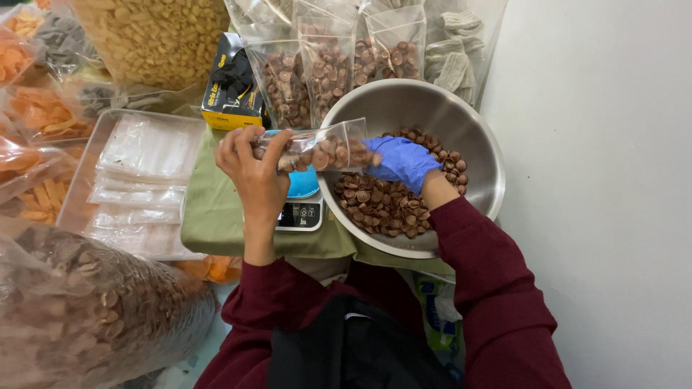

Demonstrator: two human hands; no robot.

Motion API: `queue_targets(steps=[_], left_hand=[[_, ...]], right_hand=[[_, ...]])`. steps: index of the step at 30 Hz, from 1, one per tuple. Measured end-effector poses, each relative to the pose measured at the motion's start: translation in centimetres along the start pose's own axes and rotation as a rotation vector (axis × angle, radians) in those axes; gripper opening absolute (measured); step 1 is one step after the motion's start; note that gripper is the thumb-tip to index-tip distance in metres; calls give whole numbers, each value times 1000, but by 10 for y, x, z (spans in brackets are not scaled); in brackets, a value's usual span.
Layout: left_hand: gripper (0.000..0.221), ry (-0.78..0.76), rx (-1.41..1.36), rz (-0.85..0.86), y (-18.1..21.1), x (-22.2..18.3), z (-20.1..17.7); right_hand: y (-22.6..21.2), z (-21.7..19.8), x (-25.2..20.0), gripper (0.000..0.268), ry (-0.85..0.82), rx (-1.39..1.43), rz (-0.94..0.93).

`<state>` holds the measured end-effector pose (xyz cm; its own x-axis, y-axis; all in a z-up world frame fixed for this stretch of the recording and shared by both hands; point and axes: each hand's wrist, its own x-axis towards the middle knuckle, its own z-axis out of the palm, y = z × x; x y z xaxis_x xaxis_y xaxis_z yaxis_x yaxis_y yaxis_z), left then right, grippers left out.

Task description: The person scoops brown spiral-shaped snacks from a metal bowl into a clear plastic bag, places the bag on a digital scale, and adjusts the contents to reach a target weight. The person then seals the bag and sets it aside.

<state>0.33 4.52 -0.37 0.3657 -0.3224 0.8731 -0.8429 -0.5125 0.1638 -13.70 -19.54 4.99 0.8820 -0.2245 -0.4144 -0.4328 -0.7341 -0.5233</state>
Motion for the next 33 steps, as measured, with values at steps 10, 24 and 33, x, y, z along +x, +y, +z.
queue_targets(steps=[10, 24, 33], left_hand=[[48, 56, -260, -284, 4, -2, 3], [130, -26, -914, -544, 27, -3, 8], [130, 164, -784, -570, 25, -18, 34]], right_hand=[[50, 16, 46, 51, 30, -324, -95], [8, -1, 24, 50, -64, -308, -40], [-14, -12, 9, 50, -88, -251, -9]])
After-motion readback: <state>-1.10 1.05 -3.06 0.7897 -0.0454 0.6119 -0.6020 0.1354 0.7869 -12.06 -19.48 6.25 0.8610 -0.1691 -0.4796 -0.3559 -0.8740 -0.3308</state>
